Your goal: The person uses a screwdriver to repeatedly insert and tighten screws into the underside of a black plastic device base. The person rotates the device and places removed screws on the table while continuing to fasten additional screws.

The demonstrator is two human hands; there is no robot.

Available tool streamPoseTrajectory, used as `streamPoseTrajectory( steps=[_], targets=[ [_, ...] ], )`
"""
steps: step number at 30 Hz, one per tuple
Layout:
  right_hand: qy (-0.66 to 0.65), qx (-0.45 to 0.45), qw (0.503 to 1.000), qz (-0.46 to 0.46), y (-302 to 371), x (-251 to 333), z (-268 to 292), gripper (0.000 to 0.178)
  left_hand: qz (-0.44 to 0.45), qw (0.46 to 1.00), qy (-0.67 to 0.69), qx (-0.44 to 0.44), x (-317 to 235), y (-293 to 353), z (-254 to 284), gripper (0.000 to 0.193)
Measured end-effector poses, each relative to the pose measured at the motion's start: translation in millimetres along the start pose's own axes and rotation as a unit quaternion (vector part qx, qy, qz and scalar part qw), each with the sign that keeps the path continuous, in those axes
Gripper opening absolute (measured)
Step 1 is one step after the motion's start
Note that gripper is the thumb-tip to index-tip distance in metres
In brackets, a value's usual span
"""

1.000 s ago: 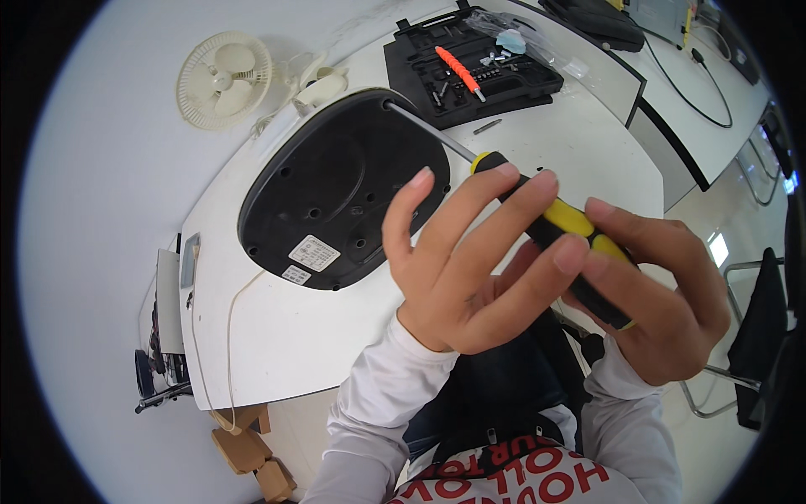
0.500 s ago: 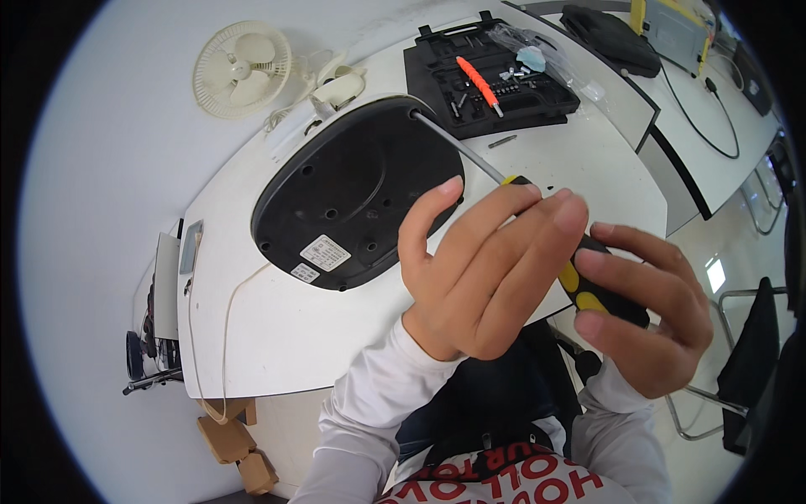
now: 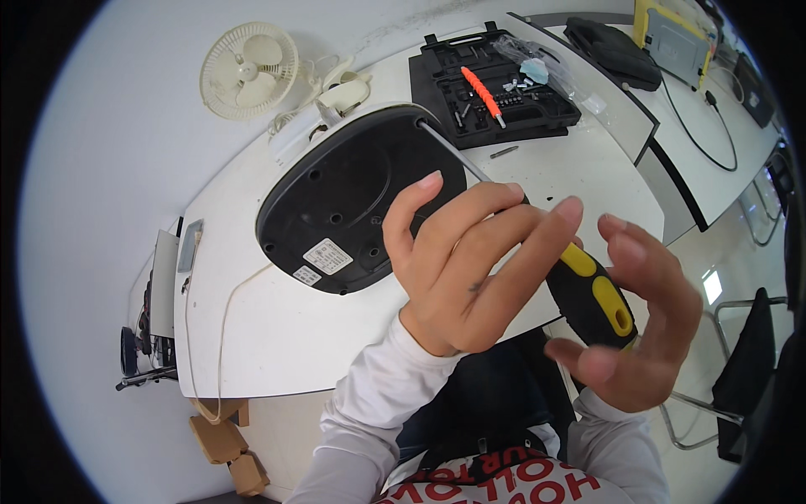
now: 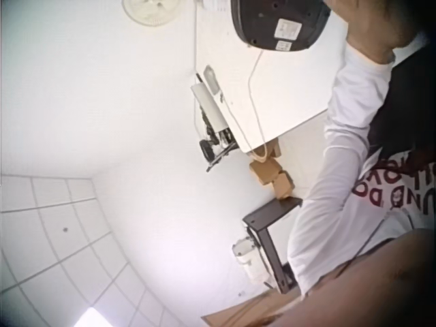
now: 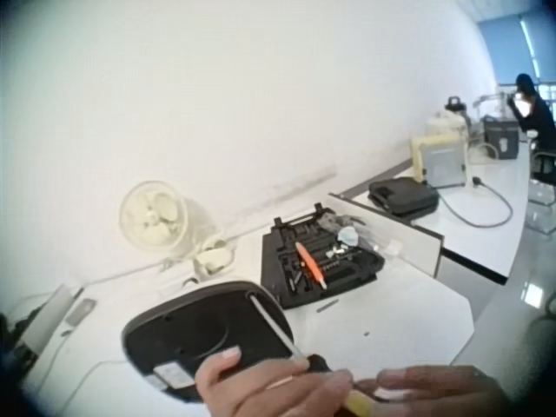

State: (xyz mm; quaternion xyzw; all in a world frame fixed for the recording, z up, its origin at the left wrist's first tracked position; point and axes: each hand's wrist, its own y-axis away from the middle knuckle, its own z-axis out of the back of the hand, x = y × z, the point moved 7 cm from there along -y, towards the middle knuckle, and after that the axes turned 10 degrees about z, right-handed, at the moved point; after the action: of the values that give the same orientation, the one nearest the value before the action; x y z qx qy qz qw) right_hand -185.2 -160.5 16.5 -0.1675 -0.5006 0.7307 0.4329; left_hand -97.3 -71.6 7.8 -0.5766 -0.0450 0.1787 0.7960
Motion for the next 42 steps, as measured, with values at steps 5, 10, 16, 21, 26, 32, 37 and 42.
streamPoseTrajectory(
  steps=[5, 10, 16, 21, 26, 32, 37, 42],
  targets=[
    [0.016, 0.038, 0.998, 0.048, 5.0, 1.5, 2.2, 0.047, 0.007, 1.000, 0.025, 0.013, -0.1, 1.3, 2.8, 0.025],
    [0.028, 0.016, 0.997, 0.071, 3.6, 0.4, 4.2, 0.055, 0.001, 0.998, 0.053, -0.023, 1.6, 4.4, 4.7, 0.020],
    [0.048, 0.008, 0.998, 0.030, 8.0, -6.1, 6.6, 0.061, -0.002, 0.996, 0.053, 0.070, -0.2, -1.2, 7.9, 0.029],
    [0.112, -0.025, 0.992, 0.050, 4.6, -2.7, 2.8, 0.046, -0.034, 0.999, -0.010, 0.034, -4.4, -3.3, 10.0, 0.019],
    [0.169, -0.008, 0.984, 0.053, 7.0, -4.4, 7.7, 0.040, -0.037, 0.999, -0.002, 0.035, -3.6, -3.1, 6.3, 0.020],
    [0.162, -0.036, 0.986, 0.028, 8.8, -4.9, 4.0, 0.053, -0.039, 0.999, 0.035, -0.009, -3.2, -4.9, 6.4, 0.015],
    [0.116, -0.039, 0.992, -0.023, 15.9, -6.1, 3.6, 0.063, -0.048, 0.995, 0.077, -0.051, -2.8, -7.6, 5.0, 0.005],
    [0.131, -0.038, 0.990, 0.043, 5.0, 0.1, -3.4, 0.056, -0.051, 0.997, 0.056, -0.011, -7.6, -5.3, 0.9, 0.008]
  ],
)
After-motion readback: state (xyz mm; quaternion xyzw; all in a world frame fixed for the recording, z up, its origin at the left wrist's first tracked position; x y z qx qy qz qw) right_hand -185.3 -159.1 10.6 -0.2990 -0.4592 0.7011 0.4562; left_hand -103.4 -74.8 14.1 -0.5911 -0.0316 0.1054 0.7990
